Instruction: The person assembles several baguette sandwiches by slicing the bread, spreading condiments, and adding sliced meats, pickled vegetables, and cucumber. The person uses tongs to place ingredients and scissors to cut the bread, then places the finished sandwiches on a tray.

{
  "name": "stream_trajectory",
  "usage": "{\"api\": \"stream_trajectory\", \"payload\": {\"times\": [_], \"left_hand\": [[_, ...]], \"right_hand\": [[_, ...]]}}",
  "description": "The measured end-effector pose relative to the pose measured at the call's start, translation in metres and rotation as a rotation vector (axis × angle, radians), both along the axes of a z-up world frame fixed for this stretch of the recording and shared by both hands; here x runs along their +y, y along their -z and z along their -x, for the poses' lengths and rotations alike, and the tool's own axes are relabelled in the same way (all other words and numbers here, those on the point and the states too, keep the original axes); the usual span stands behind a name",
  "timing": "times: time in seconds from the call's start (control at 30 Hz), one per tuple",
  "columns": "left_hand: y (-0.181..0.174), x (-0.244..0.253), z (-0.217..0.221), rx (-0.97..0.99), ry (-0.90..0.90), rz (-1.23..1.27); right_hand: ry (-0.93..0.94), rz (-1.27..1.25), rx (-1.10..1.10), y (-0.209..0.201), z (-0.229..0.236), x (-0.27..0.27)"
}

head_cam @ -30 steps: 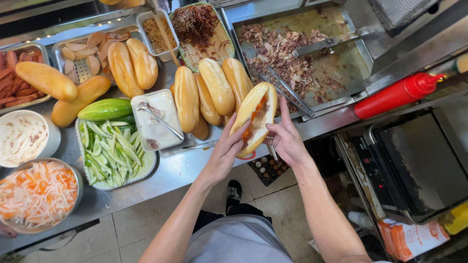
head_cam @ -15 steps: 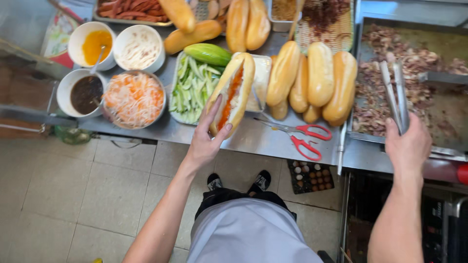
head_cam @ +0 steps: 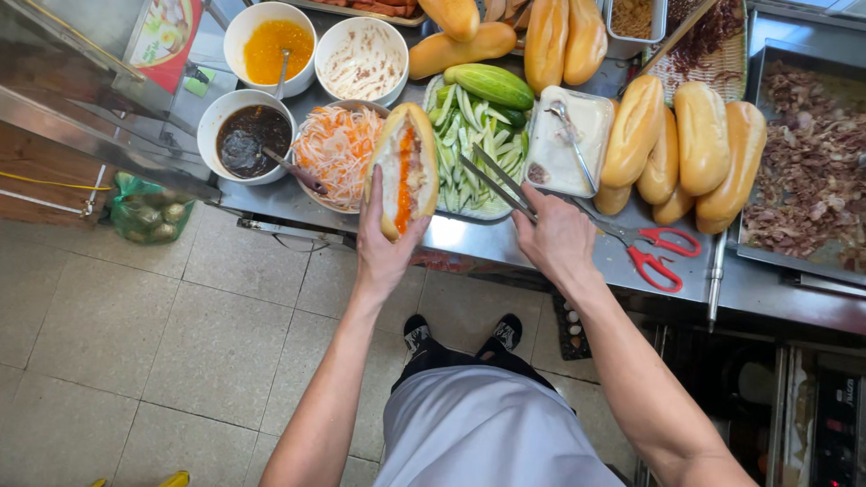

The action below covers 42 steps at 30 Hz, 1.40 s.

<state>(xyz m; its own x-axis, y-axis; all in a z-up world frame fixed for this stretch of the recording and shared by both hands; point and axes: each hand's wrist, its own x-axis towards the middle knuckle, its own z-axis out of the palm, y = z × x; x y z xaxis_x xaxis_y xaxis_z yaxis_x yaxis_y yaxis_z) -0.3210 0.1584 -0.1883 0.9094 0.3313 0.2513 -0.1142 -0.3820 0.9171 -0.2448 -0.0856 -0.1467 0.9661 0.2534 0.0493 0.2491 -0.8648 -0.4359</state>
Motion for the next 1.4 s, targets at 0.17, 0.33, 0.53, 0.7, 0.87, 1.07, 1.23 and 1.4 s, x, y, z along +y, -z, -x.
{"api": "stream_trajectory", "payload": {"times": [0.17,0.33,0.53,0.7,0.87,1.07,1.23,1.4], "left_hand": [[0.002,0.009,-0.001,0.004,0.048,0.007],[0.005,0.005,-0.011,0.014,0.039,-0.102],[0.007,-0.012,-0.020,0.032,0.060,-0.102],[0.006,-0.001,-0.022,-0.018,0.021,-0.104],[0.002,0.005,-0.021,0.010,0.093,-0.027],[0.004,0.005,-0.025,0.010,0.151,-0.042],[-0.003,-0.012,-0.043,0.095,0.120,-0.062],[-0.014,-0.026,-0.059,0.020,0.075,0.013]], "right_hand": [[0.070,0.002,-0.065,-0.002,0.009,0.014],[0.314,-0.366,0.319,-0.037,0.025,0.007],[0.289,-0.393,0.288,-0.050,0.043,0.024],[0.311,-0.077,0.045,-0.027,0.034,0.020],[0.292,0.054,-0.003,-0.006,0.031,0.013],[0.380,-0.157,0.116,-0.042,0.046,0.002],[0.381,-0.517,0.327,-0.080,0.057,0.020],[0.215,-0.260,0.097,-0.084,0.050,0.034]]}}
